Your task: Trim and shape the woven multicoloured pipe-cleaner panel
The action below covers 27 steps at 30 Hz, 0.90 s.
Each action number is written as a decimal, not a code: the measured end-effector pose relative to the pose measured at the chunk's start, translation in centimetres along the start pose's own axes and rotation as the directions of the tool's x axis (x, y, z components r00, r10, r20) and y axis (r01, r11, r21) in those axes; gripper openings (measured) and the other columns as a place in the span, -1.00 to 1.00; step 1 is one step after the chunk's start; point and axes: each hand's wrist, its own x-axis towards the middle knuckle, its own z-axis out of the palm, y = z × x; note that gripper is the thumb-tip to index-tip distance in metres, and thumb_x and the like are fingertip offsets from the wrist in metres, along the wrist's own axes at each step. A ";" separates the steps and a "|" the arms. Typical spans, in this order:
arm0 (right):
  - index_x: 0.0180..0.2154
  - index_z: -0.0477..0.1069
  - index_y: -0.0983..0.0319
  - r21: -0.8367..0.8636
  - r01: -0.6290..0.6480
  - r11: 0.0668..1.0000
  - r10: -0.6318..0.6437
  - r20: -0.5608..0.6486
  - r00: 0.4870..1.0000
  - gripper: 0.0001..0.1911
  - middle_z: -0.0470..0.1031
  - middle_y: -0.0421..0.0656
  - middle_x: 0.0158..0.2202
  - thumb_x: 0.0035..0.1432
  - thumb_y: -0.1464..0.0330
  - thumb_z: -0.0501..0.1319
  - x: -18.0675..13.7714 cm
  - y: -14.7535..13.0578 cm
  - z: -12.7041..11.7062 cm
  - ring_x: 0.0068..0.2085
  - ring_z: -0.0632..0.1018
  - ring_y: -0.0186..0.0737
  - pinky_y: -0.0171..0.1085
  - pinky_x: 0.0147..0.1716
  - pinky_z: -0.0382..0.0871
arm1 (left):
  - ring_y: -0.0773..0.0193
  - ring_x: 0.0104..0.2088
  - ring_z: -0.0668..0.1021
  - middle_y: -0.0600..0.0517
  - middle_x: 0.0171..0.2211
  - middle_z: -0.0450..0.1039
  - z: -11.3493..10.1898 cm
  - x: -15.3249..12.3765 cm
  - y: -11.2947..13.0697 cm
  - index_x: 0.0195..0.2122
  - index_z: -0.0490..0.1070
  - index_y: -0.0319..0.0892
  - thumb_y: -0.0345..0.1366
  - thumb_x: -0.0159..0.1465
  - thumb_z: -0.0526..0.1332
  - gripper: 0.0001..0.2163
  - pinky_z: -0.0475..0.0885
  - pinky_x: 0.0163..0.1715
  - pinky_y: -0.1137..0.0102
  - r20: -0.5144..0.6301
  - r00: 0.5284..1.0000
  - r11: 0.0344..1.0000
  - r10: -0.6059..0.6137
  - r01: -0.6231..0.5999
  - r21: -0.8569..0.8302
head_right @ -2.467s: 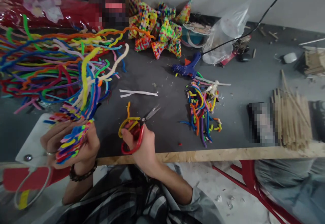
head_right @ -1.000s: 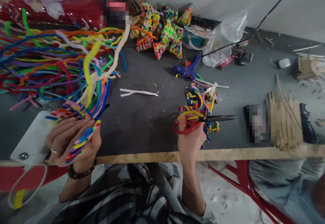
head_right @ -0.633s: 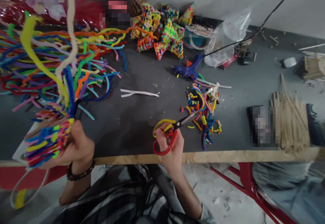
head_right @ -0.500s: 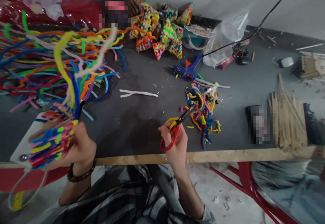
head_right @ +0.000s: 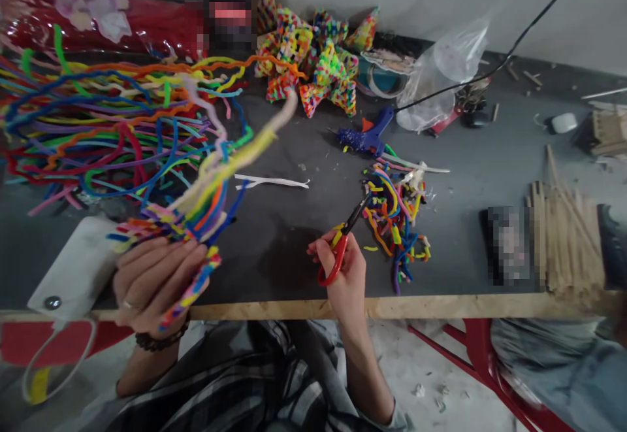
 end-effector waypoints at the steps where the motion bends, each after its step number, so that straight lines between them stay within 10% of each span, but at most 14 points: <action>1: -0.12 0.47 0.15 0.006 -0.002 1.000 0.002 -0.007 1.000 -0.80 0.62 -0.21 -0.28 0.36 0.20 0.39 0.0 0.1 -0.1 -0.28 0.65 -0.23 -0.27 -0.29 0.51 | 0.11 0.00 0.74 0.02 0.06 0.70 -0.2 0.5 0.4 0.17 0.58 -0.05 -0.54 0.34 0.40 -0.59 0.68 0.18 0.11 -0.035 0.989 0.985 0.146 -0.142 0.099; 9: -0.04 0.49 0.13 0.049 -0.030 0.998 0.020 0.193 0.981 -0.62 0.48 -0.21 -0.34 0.38 -0.02 0.31 -1.8 -0.5 -0.3 -0.40 0.42 -0.27 -0.27 -0.42 0.29 | 0.19 -0.02 0.75 0.03 0.06 0.71 0.7 1.5 0.6 0.22 0.58 -0.06 -0.61 0.24 0.47 -0.45 0.62 0.29 0.24 -0.003 0.939 0.924 0.344 -0.338 0.181; 14: -0.03 0.45 0.16 -0.078 -0.153 0.985 0.171 0.492 0.853 -0.55 0.46 -0.16 -0.27 0.39 -0.07 0.26 -4.4 -2.6 -1.4 -0.31 0.41 -0.22 -0.25 -0.30 0.32 | 0.23 0.03 0.70 -0.03 0.15 0.66 0.6 1.7 1.2 0.02 0.69 -0.21 -0.62 0.18 0.50 -0.61 0.47 0.43 0.30 0.014 0.879 0.861 0.476 -0.469 0.195; 19: -0.03 0.38 0.18 -0.138 -0.146 0.980 0.194 0.468 0.862 -0.52 0.39 -0.22 -0.31 0.40 -0.10 0.24 -5.5 -2.8 -3.9 -0.36 0.36 -0.28 -0.29 -0.35 0.27 | 0.27 0.07 0.68 -0.01 0.15 0.66 0.4 1.8 1.3 0.06 0.66 -0.23 -0.63 0.25 0.45 -0.64 0.36 0.50 0.27 0.045 0.906 0.891 0.420 -0.421 0.168; 27: -0.14 0.45 0.20 -0.157 -0.323 0.933 0.333 0.714 0.615 -0.49 0.46 -0.17 -0.31 0.27 -0.11 0.36 -3.6 -2.6 -2.6 -0.41 0.50 -0.26 -0.27 -0.43 0.42 | 0.23 0.13 0.65 -0.09 0.24 0.60 0.9 2.0 1.4 0.10 0.64 -0.30 -0.55 0.27 0.48 -0.64 0.42 0.48 0.27 0.036 0.885 0.870 0.465 -0.464 0.167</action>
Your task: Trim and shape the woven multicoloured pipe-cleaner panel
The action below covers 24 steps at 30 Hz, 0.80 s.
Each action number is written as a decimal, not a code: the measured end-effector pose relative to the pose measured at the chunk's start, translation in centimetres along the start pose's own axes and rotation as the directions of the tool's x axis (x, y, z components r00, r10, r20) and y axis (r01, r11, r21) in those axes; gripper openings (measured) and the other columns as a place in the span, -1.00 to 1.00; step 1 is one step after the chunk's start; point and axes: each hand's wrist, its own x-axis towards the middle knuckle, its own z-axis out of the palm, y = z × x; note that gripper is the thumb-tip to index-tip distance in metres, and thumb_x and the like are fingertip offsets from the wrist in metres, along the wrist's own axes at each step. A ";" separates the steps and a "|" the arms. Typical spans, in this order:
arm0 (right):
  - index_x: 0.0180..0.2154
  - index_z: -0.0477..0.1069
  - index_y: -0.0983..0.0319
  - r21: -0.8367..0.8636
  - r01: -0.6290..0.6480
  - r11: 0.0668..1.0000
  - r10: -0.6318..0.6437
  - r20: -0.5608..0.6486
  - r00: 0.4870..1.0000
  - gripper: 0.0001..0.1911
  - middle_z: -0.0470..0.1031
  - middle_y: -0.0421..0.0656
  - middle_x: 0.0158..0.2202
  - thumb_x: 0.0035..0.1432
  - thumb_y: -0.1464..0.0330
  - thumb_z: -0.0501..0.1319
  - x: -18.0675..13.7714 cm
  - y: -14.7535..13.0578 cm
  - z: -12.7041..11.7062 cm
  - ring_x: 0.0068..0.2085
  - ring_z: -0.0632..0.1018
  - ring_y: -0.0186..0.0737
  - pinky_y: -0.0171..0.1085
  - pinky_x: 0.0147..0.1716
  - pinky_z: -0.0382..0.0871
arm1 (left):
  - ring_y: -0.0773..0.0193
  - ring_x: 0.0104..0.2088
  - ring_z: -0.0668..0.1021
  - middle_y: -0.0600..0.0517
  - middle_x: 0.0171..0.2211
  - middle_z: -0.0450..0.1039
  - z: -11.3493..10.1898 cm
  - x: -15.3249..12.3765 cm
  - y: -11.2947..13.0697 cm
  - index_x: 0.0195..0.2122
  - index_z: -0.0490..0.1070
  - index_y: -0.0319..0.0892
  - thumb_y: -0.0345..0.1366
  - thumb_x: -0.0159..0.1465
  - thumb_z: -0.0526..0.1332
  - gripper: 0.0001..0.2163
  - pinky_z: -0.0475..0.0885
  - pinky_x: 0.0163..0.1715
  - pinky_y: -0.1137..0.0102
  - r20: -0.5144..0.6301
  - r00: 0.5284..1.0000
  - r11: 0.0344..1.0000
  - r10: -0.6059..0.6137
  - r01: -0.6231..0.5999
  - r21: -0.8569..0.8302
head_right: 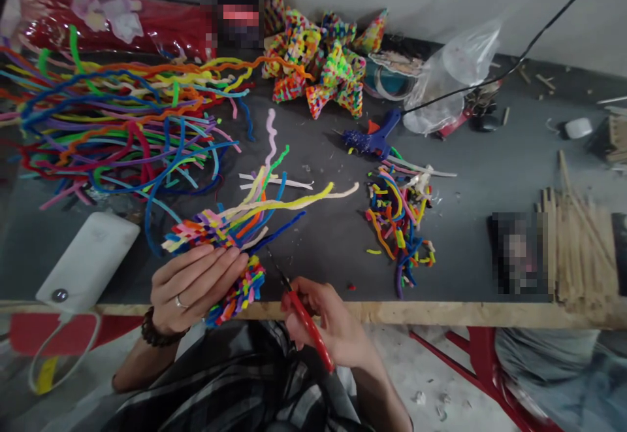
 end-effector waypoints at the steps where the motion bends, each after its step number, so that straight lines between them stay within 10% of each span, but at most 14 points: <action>1: -0.15 0.44 0.20 0.023 -0.005 1.000 0.005 0.005 1.000 -0.48 0.45 -0.19 -0.34 0.27 -0.12 0.36 0.5 -0.1 0.3 -0.42 0.49 -0.27 -0.28 -0.44 0.41 | 0.23 0.12 0.66 -0.09 0.23 0.60 0.1 0.1 0.0 0.10 0.64 -0.30 -0.55 0.28 0.47 -0.64 0.42 0.47 0.26 -0.004 1.000 1.000 0.005 -0.005 0.000; 24: -0.23 0.35 0.20 0.155 -0.040 0.987 0.033 0.052 0.998 -0.42 0.48 -0.23 -0.42 0.29 -0.19 0.32 2.5 -0.2 2.4 -0.46 0.47 -0.33 -0.34 -0.45 0.37 | 0.32 0.23 0.62 -0.05 0.24 0.60 -0.3 -0.4 0.0 0.09 0.63 -0.29 -0.62 0.40 0.29 -0.71 0.33 0.50 0.33 0.109 0.990 0.996 0.085 -0.087 0.014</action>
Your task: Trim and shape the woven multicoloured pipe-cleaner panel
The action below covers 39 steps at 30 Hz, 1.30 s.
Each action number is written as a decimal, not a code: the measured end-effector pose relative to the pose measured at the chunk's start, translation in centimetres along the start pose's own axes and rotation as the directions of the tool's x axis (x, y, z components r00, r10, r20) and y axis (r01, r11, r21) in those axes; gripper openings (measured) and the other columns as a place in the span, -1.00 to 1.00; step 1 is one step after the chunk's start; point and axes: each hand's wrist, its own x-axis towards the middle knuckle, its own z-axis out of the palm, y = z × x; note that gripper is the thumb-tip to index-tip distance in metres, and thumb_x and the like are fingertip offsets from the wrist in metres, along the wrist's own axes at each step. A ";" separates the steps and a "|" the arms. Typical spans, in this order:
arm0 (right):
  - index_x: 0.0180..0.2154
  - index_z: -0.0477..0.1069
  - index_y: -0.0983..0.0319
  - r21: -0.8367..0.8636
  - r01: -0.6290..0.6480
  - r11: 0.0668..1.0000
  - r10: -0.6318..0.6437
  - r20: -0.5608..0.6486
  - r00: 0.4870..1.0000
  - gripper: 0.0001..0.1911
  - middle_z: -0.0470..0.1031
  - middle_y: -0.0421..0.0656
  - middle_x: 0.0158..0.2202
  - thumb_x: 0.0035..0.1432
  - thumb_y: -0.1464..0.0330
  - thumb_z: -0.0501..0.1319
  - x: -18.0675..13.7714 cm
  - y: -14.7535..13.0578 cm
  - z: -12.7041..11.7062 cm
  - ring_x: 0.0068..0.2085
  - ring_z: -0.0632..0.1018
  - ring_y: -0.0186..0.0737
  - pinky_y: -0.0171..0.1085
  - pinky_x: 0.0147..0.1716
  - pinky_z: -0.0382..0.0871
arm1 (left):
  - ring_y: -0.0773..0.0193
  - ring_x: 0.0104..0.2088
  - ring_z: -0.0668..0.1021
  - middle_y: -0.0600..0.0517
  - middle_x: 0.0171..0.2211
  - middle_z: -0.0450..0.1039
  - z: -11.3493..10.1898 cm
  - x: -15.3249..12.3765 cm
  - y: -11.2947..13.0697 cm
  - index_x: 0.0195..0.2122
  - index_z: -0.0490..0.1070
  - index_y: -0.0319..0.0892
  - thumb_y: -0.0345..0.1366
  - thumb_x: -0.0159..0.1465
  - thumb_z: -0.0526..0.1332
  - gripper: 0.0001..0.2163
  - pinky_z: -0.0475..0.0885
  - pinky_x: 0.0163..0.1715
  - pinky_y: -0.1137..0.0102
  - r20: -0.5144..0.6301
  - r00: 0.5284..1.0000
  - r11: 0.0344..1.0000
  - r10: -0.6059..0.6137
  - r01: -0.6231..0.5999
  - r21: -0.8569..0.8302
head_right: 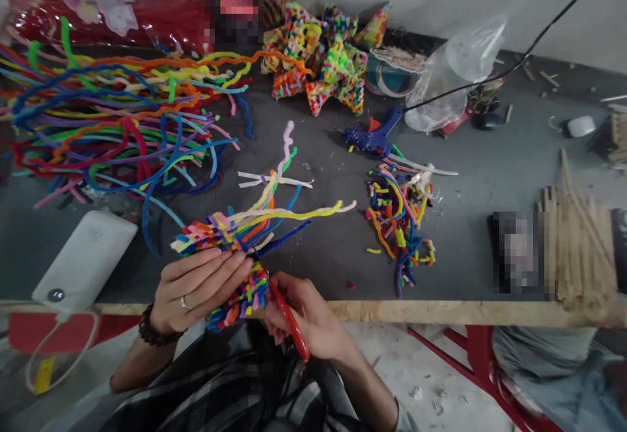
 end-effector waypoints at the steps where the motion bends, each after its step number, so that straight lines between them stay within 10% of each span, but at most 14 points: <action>1: -0.22 0.36 0.20 0.003 0.005 1.000 -0.005 -0.004 1.000 -0.43 0.49 -0.23 -0.41 0.30 -0.18 0.31 0.0 0.1 0.2 -0.46 0.48 -0.33 -0.33 -0.44 0.37 | 0.33 0.23 0.62 -0.05 0.23 0.60 0.0 0.0 0.0 0.09 0.63 -0.28 -0.61 0.42 0.28 -0.72 0.32 0.51 0.33 0.000 1.000 1.000 0.003 -0.003 0.006; 21: -0.34 0.33 0.18 -0.147 -0.011 0.989 0.008 -0.018 1.000 -0.79 0.32 -0.35 -0.59 0.34 0.28 0.27 1.1 0.3 0.0 -0.60 0.30 -0.40 -0.38 -0.61 0.11 | 0.24 0.16 0.66 -0.11 0.29 0.55 0.2 0.3 0.2 0.14 0.62 -0.33 -0.50 0.46 0.26 -0.72 0.31 0.53 0.26 -0.010 1.000 1.000 -0.010 0.010 -0.014; 32: -0.25 0.42 0.18 -0.043 -0.068 0.997 0.069 0.022 0.997 -0.40 0.46 -0.21 -0.46 0.29 -0.24 0.25 0.3 0.0 -0.8 -0.52 0.43 -0.32 -0.30 -0.50 0.29 | 0.23 0.40 0.47 -0.09 0.24 0.59 0.0 0.3 0.3 0.11 0.63 -0.31 -0.53 0.50 0.17 -0.72 0.27 0.53 0.35 0.024 1.000 1.000 0.019 -0.020 0.004; 39: -0.33 0.32 0.14 -0.038 -0.063 0.997 0.065 0.048 0.997 -0.55 0.33 -0.29 -0.56 0.25 -0.06 0.35 0.6 0.5 -0.5 -0.59 0.32 -0.35 -0.30 -0.60 0.14 | 0.27 0.26 0.60 -0.11 0.19 0.62 0.0 0.5 0.3 0.12 0.61 -0.35 -0.56 0.49 0.19 -0.73 0.28 0.53 0.31 0.011 1.000 0.999 0.000 0.001 -0.054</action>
